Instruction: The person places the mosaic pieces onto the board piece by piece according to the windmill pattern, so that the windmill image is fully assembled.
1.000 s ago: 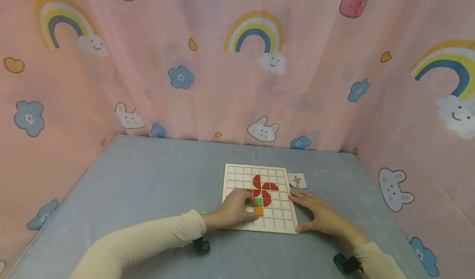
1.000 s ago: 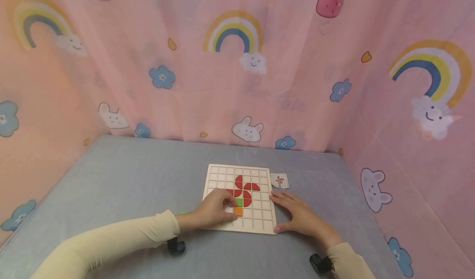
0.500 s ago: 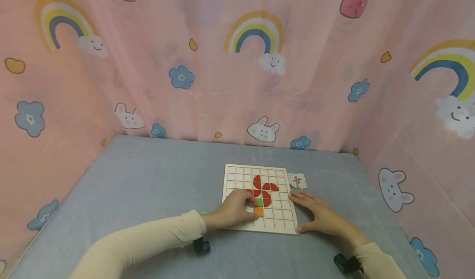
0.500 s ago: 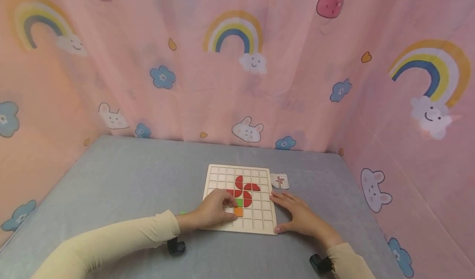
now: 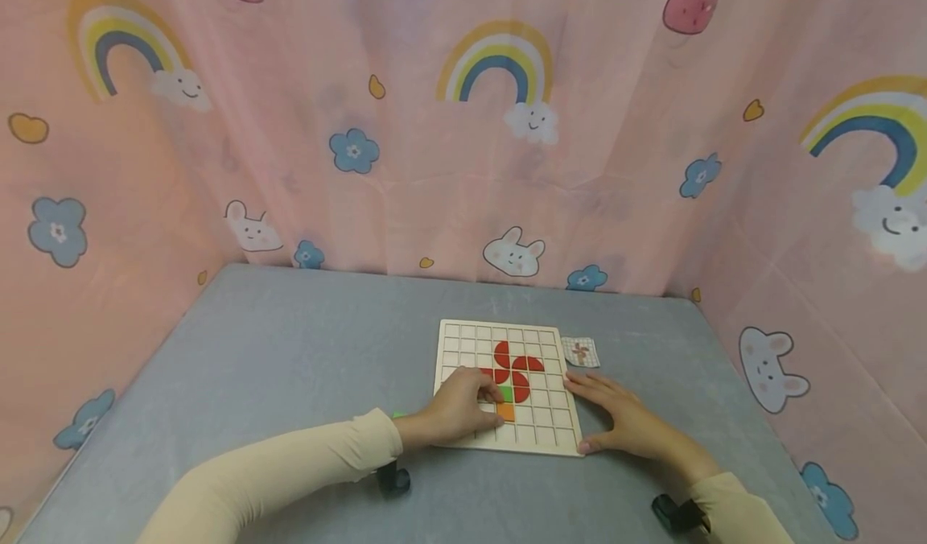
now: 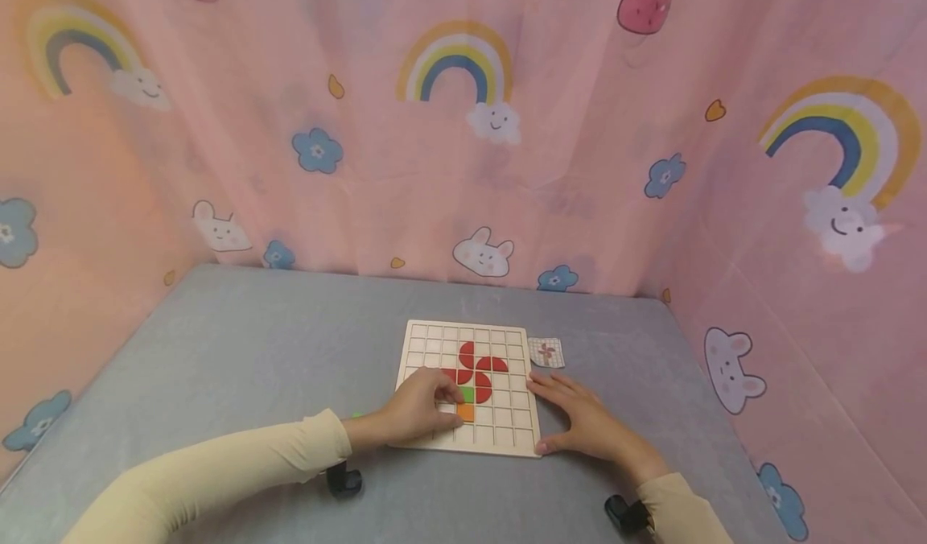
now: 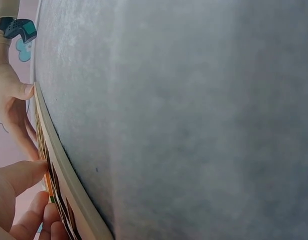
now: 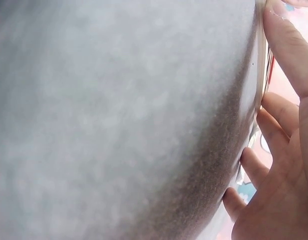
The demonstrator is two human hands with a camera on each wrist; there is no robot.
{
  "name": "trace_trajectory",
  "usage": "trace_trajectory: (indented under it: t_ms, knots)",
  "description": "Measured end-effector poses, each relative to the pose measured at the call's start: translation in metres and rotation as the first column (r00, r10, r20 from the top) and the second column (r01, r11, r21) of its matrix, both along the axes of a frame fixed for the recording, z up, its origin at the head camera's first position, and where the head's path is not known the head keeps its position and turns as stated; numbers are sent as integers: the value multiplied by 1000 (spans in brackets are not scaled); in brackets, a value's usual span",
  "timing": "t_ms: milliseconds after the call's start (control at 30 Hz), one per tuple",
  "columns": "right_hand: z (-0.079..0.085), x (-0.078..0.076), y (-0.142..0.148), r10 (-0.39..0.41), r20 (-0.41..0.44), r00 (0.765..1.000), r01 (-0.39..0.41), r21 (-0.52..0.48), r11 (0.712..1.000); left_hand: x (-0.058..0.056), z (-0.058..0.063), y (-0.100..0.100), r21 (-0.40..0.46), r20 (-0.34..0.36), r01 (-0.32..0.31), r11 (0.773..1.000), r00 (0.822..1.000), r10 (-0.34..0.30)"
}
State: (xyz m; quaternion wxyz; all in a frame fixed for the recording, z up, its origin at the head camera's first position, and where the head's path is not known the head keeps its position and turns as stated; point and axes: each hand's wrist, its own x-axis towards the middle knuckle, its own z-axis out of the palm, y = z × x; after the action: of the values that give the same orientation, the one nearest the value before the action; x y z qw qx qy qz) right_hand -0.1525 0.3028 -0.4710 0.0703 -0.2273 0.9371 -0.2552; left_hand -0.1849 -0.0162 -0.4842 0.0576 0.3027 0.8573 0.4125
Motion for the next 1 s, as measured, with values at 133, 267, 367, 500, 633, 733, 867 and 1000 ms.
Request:
trace_trajectory:
  t_ms: [133,267,367,500,633,733,867,1000]
  knots:
    - [1,0,0,-2,2,1000,2,-7,1000,-1,0,0,0,0,2,1000,1000,-2]
    - [2,0,-1,-1,12,1000,1,-3,1000,-3,-2,0,9,14,9,1000,1000,-9]
    - [2,0,-1,-1,23,1000,1,-1,1000,-4,-4,-1,25,26,12,1000,1000,-12]
    - [2,0,-1,-3,21,1000,3,-4,1000,-6,-3,-5,80,49,20,997,999,-24]
    - [1,0,-1,-5,11,1000,5,0,1000,-9,7,-18,148,92,54,987,993,-68]
    - [0,0,0,-8,20,1000,8,6,1000,-11,15,-33,167,126,82,983,987,-103]
    - [-1,0,0,-11,28,1000,10,5,1000,-12,25,-58,153,157,108,982,979,-132]
    - [-1,0,1,-5,16,1000,5,2,1000,-10,29,-86,126,198,116,985,970,-140]
